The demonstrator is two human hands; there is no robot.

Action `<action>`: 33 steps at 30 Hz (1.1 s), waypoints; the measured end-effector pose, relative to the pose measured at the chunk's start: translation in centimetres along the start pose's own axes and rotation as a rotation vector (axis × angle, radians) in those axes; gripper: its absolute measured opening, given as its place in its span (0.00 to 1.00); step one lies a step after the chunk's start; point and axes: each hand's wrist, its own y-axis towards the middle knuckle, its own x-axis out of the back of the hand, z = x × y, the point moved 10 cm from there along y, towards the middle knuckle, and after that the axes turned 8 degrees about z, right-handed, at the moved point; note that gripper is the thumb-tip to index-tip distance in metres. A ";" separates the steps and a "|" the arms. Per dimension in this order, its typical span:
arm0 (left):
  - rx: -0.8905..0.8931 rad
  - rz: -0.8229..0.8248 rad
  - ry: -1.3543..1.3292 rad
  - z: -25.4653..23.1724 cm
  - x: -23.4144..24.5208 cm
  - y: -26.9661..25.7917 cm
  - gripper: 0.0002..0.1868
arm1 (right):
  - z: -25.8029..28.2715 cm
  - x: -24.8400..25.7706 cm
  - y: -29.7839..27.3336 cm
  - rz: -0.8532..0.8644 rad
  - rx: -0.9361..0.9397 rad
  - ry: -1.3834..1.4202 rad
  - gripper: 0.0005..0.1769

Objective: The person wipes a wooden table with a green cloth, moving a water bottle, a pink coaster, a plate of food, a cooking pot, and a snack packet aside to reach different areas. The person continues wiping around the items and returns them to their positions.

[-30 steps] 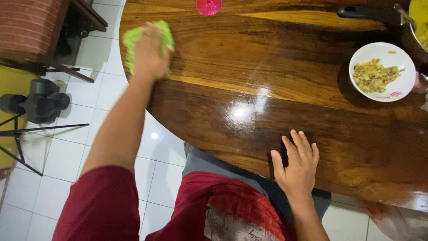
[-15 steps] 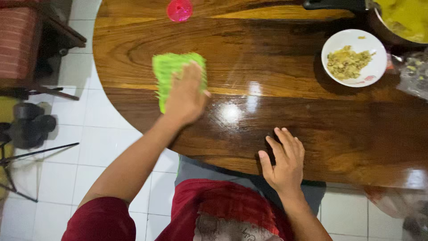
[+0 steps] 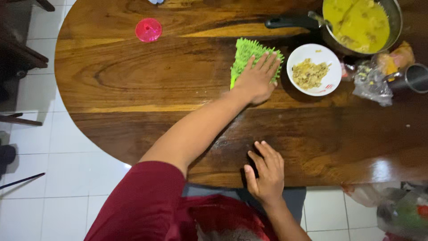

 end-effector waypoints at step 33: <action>0.463 -0.265 -0.111 29.8 0.3 -23.3 0.38 | -1.3 -0.3 -0.2 -0.016 -0.039 0.002 0.15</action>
